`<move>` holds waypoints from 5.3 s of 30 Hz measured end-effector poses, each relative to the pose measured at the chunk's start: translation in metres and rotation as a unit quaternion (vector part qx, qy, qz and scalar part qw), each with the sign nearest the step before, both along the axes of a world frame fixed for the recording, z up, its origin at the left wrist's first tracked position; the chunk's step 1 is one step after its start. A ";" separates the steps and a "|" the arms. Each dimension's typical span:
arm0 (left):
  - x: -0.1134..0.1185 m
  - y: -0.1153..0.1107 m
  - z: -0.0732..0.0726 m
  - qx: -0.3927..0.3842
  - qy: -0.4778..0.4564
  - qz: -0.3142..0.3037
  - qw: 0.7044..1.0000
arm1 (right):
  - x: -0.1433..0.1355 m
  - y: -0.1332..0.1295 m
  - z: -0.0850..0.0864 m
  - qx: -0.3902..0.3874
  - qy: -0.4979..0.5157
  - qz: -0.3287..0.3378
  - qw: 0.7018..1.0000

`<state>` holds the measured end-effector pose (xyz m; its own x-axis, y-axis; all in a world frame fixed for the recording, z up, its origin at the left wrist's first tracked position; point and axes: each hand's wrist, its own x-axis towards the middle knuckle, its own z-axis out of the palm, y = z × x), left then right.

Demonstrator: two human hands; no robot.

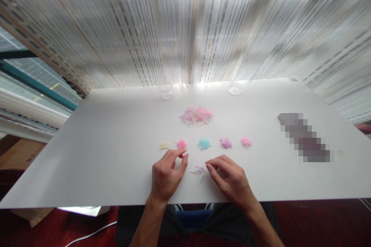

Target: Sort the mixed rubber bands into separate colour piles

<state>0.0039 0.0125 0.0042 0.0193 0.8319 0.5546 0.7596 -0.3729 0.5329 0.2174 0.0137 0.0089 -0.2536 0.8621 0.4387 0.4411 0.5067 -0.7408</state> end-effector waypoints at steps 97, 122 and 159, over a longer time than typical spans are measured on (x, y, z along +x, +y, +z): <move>0.010 -0.006 -0.001 -0.032 -0.052 -0.205 0.977 | 0.005 -0.002 0.001 -0.060 0.045 0.066 0.995; 0.010 -0.006 0.001 -0.060 -0.066 -0.205 0.975 | 0.002 -0.001 -0.003 -0.053 0.020 0.056 0.997; 0.009 -0.006 0.001 -0.073 -0.043 -0.192 0.978 | 0.001 0.000 -0.003 -0.031 0.008 0.027 0.999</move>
<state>0.0132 0.0062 0.0049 0.3050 0.8423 0.4444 0.5287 -0.5379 0.6566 0.2183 0.0134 0.0057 -0.2945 0.8725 0.3900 0.4021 0.4833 -0.7776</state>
